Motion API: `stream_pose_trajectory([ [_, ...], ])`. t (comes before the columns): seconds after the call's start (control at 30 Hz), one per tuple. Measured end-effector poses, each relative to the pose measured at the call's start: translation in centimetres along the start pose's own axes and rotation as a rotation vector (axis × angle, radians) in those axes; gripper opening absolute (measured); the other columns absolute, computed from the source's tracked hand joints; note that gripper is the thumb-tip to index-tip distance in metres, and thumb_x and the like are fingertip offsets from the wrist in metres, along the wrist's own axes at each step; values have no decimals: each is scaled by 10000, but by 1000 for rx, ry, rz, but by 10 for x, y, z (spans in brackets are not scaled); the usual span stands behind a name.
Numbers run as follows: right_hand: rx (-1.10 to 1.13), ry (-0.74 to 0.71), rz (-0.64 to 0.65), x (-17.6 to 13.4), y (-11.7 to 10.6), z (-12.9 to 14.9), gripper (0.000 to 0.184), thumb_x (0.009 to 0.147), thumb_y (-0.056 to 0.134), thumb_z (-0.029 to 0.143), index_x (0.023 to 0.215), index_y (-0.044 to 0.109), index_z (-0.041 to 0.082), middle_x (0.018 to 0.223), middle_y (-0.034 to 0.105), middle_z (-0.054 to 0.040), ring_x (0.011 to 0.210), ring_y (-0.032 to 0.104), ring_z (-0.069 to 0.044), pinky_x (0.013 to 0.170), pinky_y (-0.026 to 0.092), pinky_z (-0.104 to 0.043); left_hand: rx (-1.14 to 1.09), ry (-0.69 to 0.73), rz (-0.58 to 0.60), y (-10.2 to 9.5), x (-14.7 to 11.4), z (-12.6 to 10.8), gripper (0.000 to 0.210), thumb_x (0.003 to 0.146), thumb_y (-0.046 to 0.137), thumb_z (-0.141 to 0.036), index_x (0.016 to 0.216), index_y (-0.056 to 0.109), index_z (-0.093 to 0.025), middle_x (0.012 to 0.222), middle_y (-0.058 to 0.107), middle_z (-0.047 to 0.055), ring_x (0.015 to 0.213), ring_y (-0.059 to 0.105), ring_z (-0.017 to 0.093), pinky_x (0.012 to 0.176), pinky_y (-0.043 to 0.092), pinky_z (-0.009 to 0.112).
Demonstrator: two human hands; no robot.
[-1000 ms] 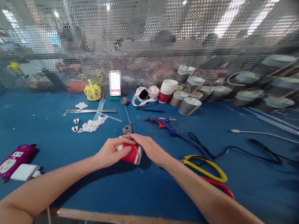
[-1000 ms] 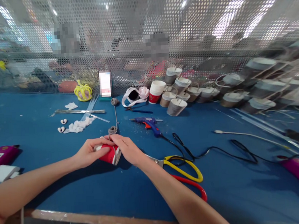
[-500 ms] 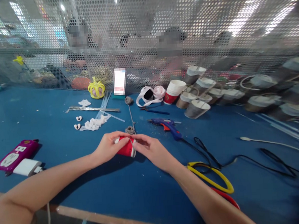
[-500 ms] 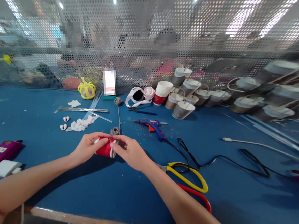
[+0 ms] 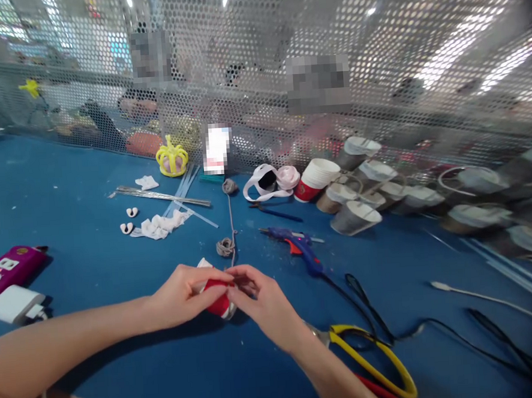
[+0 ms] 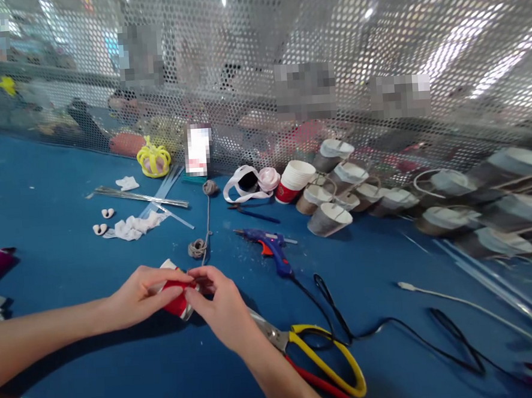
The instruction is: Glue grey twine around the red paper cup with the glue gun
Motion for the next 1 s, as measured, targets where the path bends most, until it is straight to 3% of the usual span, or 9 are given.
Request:
stream_pose_trajectory([
  [0.13, -58, -38, 17, 0, -1, 2, 203, 735, 568, 241, 932, 560, 191, 943, 661, -56, 840, 629, -174, 784, 504, -338, -10, -11, 29, 2, 1, -1, 246, 811, 506, -219, 949, 688, -129, 880, 723, 68, 719, 655, 144, 674, 502, 198],
  [0.33, -118, -59, 15, 7, -1, 1, 270, 746, 578, 262, 1002, 559, 177, 945, 670, -66, 825, 632, -175, 763, 508, -347, -107, -162, 25, 0, 5, 18, 249, 752, 586, -282, 902, 704, -124, 875, 720, 75, 757, 651, 179, 684, 506, 233],
  [0.47, -257, -115, -76, 10, -3, 8, 271, 754, 564, 254, 1004, 566, 152, 895, 677, -70, 783, 635, -167, 707, 512, -314, -20, -129, 61, -4, 9, 18, 250, 770, 562, -296, 883, 706, -126, 875, 712, 75, 774, 639, 183, 700, 490, 240],
  [0.63, -339, -167, -183, 9, -14, 22, 210, 808, 500, 284, 960, 594, 174, 938, 677, -74, 830, 633, -173, 743, 487, -319, 65, -60, 37, -6, 11, 12, 258, 801, 507, -276, 894, 703, -136, 872, 717, 61, 778, 637, 183, 718, 480, 247],
  [0.73, -417, -169, -231, 8, -37, 34, 206, 821, 480, 301, 930, 613, 188, 903, 687, -54, 812, 632, -176, 725, 481, -308, 52, -65, 18, -5, 10, 14, 257, 797, 512, -277, 891, 704, -134, 873, 718, 64, 770, 641, 181, 705, 481, 243],
  [0.83, -705, -55, -382, 7, -85, 37, 232, 825, 468, 322, 948, 621, 197, 853, 695, -38, 765, 634, -174, 684, 478, -280, 42, -95, -2, -7, 9, 18, 252, 795, 516, -272, 890, 702, -132, 866, 719, 67, 748, 642, 177, 668, 483, 235],
  [0.93, -827, 66, -541, 7, -139, 28, 240, 818, 440, 261, 926, 625, 153, 912, 677, -118, 865, 619, -240, 754, 446, -342, 53, -113, -61, -16, 10, 20, 245, 793, 516, -277, 886, 702, -148, 846, 717, 59, 724, 637, 170, 635, 485, 226],
  [1.0, -873, 149, -548, 11, -159, 12, 161, 749, 522, 246, 786, 640, 143, 832, 674, -143, 841, 620, -279, 732, 443, -360, 71, -107, -131, -26, 12, 20, 250, 798, 511, -288, 902, 697, -157, 867, 711, 58, 730, 632, 167, 635, 486, 225],
])
Point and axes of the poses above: each hand's wrist, its own x-axis towards the middle knuckle, its own y-axis out of the palm, z = x × y, the point moved 9 cm from there along x, towards the middle knuckle
